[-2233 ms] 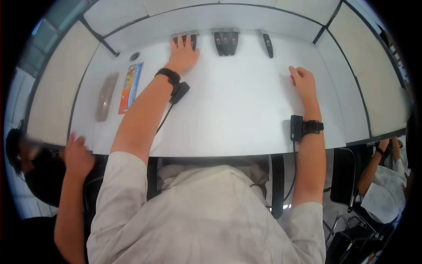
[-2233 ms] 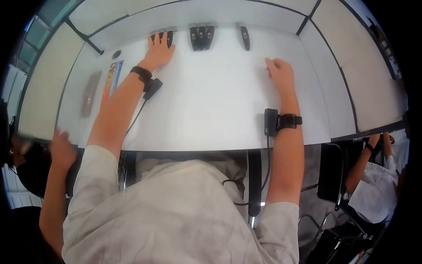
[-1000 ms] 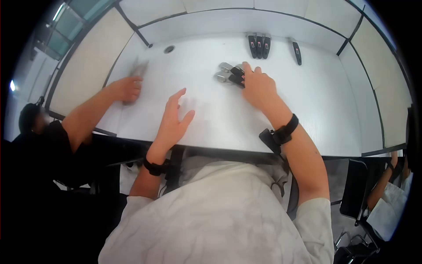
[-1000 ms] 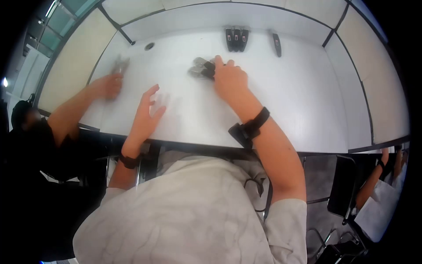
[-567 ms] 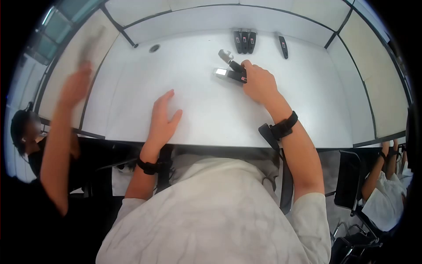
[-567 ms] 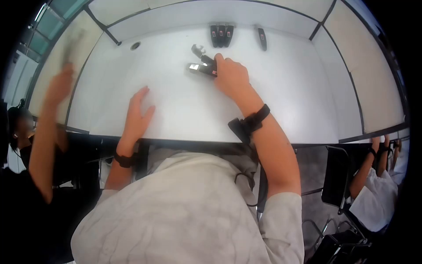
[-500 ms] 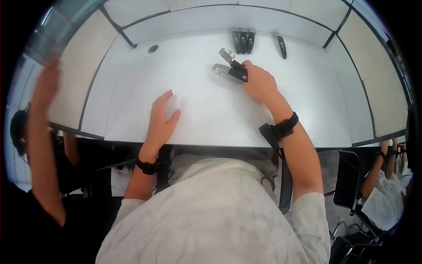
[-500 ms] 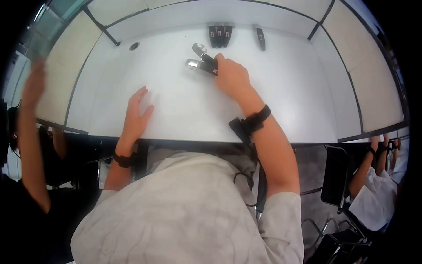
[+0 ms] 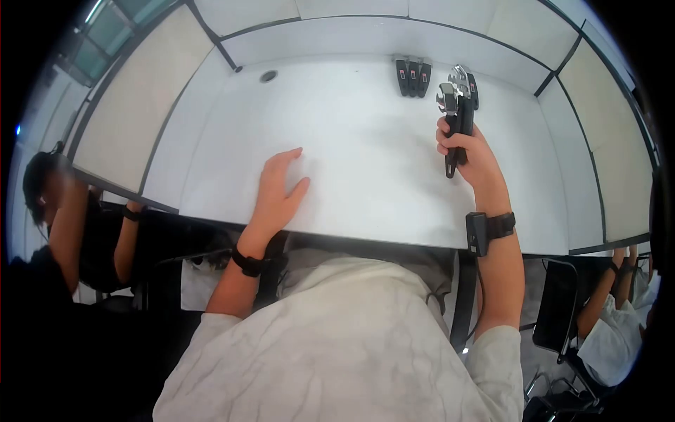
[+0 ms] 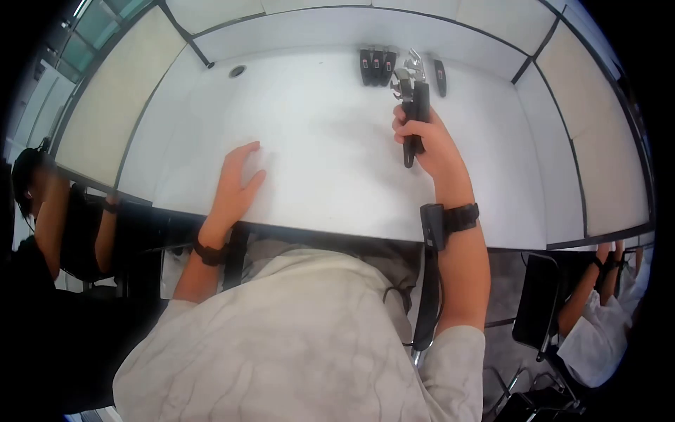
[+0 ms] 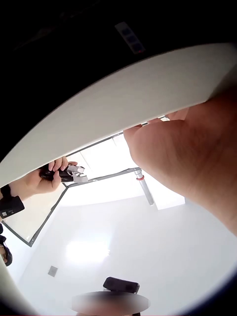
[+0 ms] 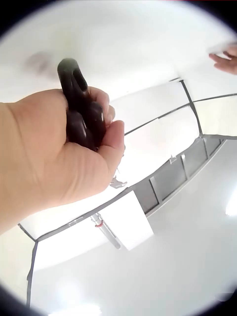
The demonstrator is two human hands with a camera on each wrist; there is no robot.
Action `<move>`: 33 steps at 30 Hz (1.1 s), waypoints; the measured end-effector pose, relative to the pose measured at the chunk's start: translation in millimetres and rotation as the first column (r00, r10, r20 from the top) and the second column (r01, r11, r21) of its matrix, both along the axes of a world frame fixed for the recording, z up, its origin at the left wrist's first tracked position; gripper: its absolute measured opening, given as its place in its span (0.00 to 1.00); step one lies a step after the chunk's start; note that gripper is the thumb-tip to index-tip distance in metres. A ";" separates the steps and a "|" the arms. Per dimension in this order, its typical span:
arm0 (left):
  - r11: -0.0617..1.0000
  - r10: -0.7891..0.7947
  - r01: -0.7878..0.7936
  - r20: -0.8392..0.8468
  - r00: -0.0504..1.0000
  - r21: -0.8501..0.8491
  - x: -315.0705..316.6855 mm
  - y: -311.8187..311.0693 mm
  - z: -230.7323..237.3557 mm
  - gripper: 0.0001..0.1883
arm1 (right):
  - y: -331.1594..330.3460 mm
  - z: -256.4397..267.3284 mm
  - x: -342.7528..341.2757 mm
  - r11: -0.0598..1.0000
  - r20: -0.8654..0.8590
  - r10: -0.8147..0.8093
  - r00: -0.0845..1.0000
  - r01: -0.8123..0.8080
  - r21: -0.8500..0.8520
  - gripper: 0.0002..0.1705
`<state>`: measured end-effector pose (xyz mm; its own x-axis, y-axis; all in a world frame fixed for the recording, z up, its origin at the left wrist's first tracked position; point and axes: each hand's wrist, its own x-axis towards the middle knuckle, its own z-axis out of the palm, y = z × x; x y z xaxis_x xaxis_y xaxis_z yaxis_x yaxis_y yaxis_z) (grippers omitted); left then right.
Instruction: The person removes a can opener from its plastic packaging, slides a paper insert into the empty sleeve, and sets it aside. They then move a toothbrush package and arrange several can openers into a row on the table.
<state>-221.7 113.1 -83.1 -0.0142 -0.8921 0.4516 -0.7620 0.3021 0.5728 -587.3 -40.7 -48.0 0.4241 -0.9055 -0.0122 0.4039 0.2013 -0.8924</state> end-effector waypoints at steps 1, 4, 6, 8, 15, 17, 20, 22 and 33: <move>1.000 0.001 -0.001 0.003 1.000 -0.003 0.3 0.0 -0.2 0.27 | -3.7 -6.8 -1.1 0.999 0.027 0.038 0.999 -0.039 0.022 0.15; 1.000 0.002 -0.002 0.023 1.000 -0.007 0.5 -0.1 0.1 0.26 | -5.8 -16.0 -0.8 0.998 -0.032 0.046 0.998 -0.045 0.049 0.11; 1.000 0.001 -0.001 0.047 0.999 -0.005 -1.3 0.1 1.2 0.26 | -0.1 -9.9 5.1 1.000 -0.088 0.007 0.996 -0.007 0.011 0.10; 1.000 0.008 -0.008 0.060 0.998 -0.009 -2.3 -0.3 2.7 0.26 | 0.1 -6.1 6.1 0.999 -0.178 0.037 0.983 -0.041 -0.018 0.13; 0.930 -0.193 0.264 -0.270 0.943 0.256 -31.4 5.4 32.3 0.33 | 15.4 -7.1 35.1 0.977 -0.321 -0.069 0.945 -0.001 -0.213 0.24; 0.857 -0.201 0.437 -0.604 0.771 0.272 -55.3 1.2 39.4 0.37 | 25.1 -7.2 56.3 0.904 -0.528 -0.234 0.816 -0.017 -0.428 0.32; 0.769 -0.141 0.585 -0.823 0.550 0.258 -86.7 -21.0 42.3 0.39 | 43.4 -14.3 95.5 0.803 -0.507 -0.321 0.800 -0.054 -0.593 0.42; 0.744 -0.102 0.634 -0.902 0.420 0.211 -103.4 -41.1 36.2 0.38 | 55.0 -23.5 117.4 0.644 -0.429 -0.460 0.777 -0.041 -0.764 0.43; 0.885 0.209 0.430 -0.978 -0.019 0.181 -91.8 -41.9 22.8 0.20 | 78.2 1.4 105.2 0.549 -0.660 -0.313 0.683 -0.437 -0.713 0.53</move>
